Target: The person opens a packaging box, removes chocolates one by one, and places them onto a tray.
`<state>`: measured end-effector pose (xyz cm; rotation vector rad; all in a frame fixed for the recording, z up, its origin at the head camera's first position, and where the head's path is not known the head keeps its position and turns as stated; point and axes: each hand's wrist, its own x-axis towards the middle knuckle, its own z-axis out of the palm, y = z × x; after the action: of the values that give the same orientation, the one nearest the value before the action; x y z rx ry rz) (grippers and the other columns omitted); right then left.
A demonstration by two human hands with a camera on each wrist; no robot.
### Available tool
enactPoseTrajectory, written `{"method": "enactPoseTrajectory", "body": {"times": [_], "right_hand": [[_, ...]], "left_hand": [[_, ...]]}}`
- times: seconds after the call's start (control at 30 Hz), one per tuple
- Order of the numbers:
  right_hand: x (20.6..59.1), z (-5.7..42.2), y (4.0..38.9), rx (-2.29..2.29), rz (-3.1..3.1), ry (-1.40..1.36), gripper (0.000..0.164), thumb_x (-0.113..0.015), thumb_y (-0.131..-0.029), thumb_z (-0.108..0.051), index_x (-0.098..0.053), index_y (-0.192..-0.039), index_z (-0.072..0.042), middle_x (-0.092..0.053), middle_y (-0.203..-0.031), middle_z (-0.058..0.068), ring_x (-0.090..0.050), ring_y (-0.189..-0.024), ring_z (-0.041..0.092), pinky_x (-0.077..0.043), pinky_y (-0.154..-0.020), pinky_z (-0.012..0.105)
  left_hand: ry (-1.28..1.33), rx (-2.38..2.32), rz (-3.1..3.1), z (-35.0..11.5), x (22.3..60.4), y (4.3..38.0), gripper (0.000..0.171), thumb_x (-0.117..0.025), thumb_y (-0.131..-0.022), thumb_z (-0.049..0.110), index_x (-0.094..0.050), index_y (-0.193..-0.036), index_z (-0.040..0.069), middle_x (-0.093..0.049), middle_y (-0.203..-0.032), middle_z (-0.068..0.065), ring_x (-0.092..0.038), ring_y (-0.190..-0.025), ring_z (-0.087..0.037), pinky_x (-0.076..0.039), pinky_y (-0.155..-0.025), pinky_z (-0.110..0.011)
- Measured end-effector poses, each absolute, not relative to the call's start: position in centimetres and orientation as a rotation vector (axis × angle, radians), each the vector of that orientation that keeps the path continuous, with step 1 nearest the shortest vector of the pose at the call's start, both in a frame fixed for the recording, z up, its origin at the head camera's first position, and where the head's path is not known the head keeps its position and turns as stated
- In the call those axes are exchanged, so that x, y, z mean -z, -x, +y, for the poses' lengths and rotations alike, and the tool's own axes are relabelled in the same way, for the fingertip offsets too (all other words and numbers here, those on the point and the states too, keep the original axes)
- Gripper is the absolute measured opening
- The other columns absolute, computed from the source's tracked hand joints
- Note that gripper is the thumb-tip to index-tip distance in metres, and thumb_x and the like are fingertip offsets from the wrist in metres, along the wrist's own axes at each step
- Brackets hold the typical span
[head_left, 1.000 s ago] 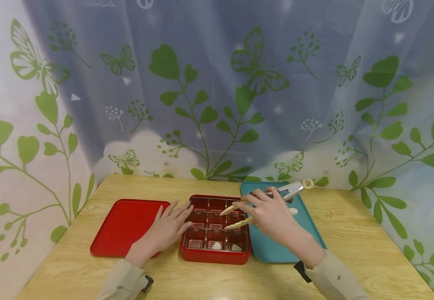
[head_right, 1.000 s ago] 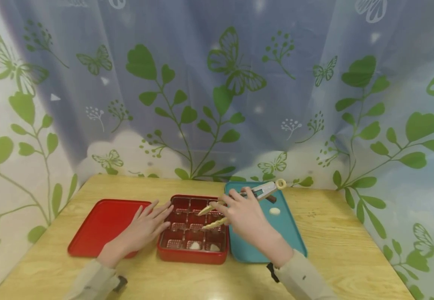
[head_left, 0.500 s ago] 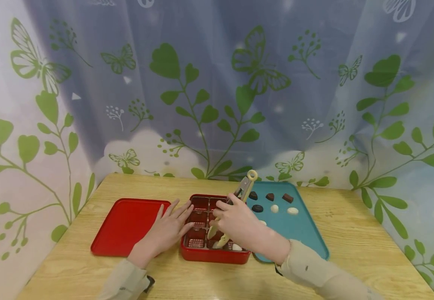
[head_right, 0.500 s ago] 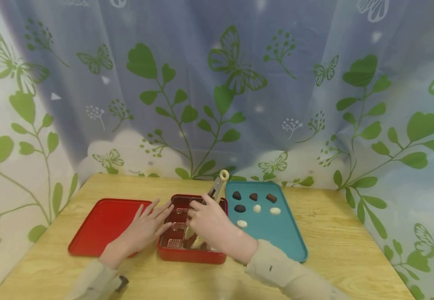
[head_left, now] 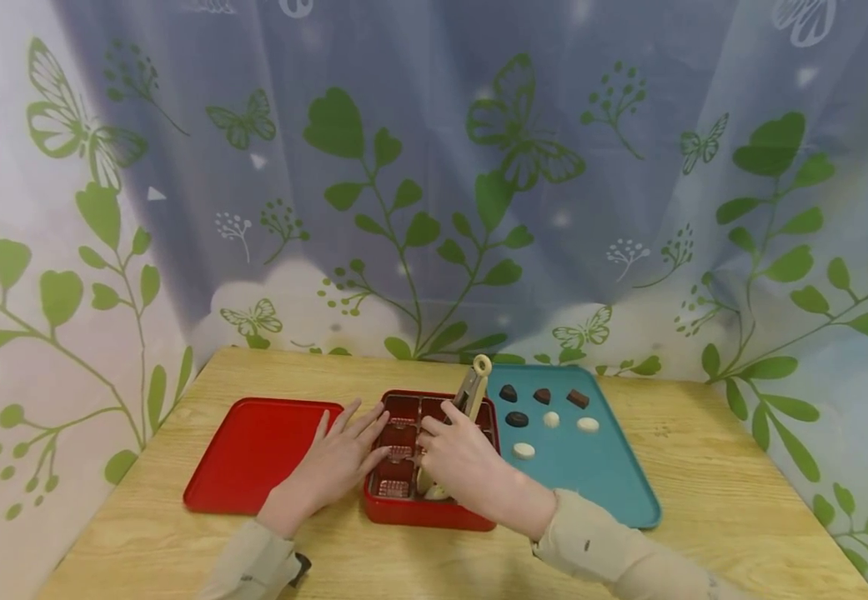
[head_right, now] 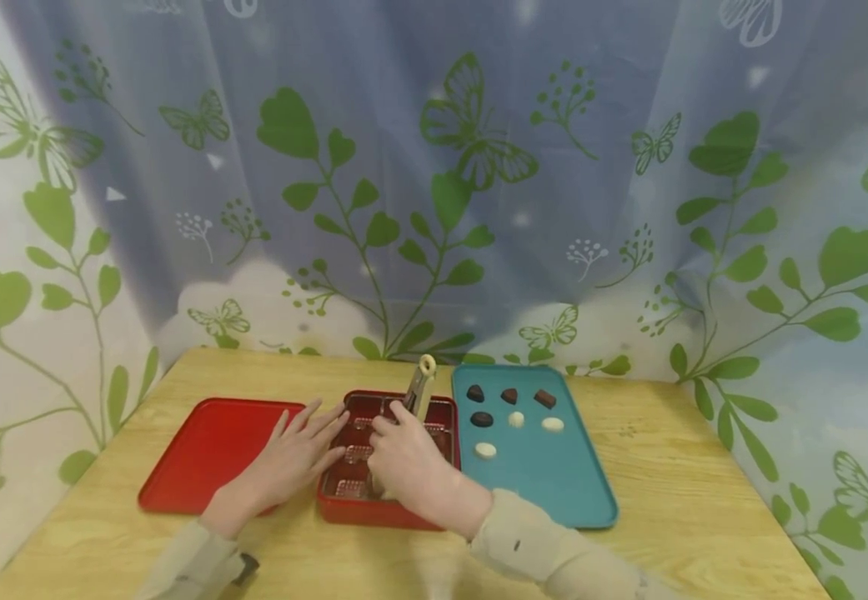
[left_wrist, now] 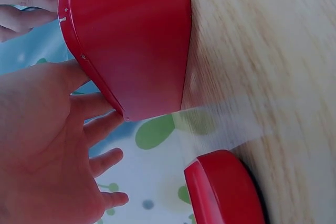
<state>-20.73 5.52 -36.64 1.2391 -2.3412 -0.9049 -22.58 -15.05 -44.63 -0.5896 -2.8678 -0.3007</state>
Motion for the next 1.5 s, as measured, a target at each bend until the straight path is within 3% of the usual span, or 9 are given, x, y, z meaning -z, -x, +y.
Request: {"method": "enactPoseTrajectory", "body": {"times": [0.2,0.43,0.8,0.93,1.37,1.5], "right_hand": [[36.7,7.3,21.0,0.782,-2.292,-1.239,0.011,-0.073,-0.077,-0.032,-0.072,-0.088,-0.033,-0.066,-0.098,-0.016,-0.053,-0.102,0.011,-0.036,-0.095,0.041],[36.1,10.5,21.4,0.502,-2.299,-1.227,0.046,-0.077,-0.073,-0.029,-0.062,-0.116,-0.037,-0.063,-0.103,-0.014,-0.052,-0.099,0.014,-0.038,-0.088,0.044],[36.6,15.4,21.8,0.179,-2.277,-1.056,0.058,-0.077,-0.073,-0.024,-0.056,-0.127,-0.031,-0.059,-0.115,-0.008,-0.051,-0.103,0.018,-0.036,-0.084,0.047],[36.7,17.7,22.2,0.136,-2.294,-0.951,0.057,-0.077,-0.073,-0.027,-0.057,-0.127,-0.031,-0.060,-0.113,-0.007,-0.052,-0.100,0.018,-0.036,-0.083,0.047],[38.8,26.7,24.5,0.211,-2.340,-0.683,0.060,-0.079,-0.067,-0.013,-0.061,-0.121,-0.030,-0.064,-0.104,-0.004,-0.054,-0.094,0.022,-0.036,-0.076,0.049],[39.4,28.0,24.6,0.235,-2.392,-0.678,0.056,-0.081,-0.065,-0.015,-0.064,-0.117,-0.028,-0.065,-0.102,-0.005,-0.054,-0.090,0.020,-0.035,-0.074,0.048]], "left_hand": [[0.599,0.329,-2.845,-14.8,44.6,22.5,0.054,-0.049,-0.093,0.041,-0.042,-0.140,0.014,-0.034,-0.147,-0.002,-0.020,-0.138,-0.032,-0.016,-0.105,-0.063],[0.600,0.332,-2.831,-14.9,44.7,22.5,0.055,-0.050,-0.093,0.041,-0.042,-0.140,0.013,-0.035,-0.147,-0.002,-0.020,-0.138,-0.032,-0.014,-0.105,-0.063],[0.612,0.316,-2.818,-15.0,44.8,22.5,0.057,-0.050,-0.093,0.042,-0.041,-0.140,0.012,-0.036,-0.146,-0.003,-0.020,-0.138,-0.032,-0.017,-0.104,-0.064],[0.611,0.317,-2.818,-15.0,44.9,22.6,0.056,-0.050,-0.093,0.042,-0.040,-0.140,0.013,-0.035,-0.146,-0.003,-0.021,-0.138,-0.032,-0.017,-0.104,-0.064],[0.617,0.360,-2.825,-14.9,44.7,22.4,0.056,-0.050,-0.093,0.040,-0.040,-0.141,0.012,-0.035,-0.147,-0.004,-0.020,-0.138,-0.033,-0.014,-0.105,-0.064],[0.616,0.347,-2.830,-14.9,44.6,22.3,0.056,-0.050,-0.093,0.039,-0.040,-0.140,0.012,-0.035,-0.147,-0.004,-0.021,-0.137,-0.034,-0.016,-0.104,-0.064]]}}
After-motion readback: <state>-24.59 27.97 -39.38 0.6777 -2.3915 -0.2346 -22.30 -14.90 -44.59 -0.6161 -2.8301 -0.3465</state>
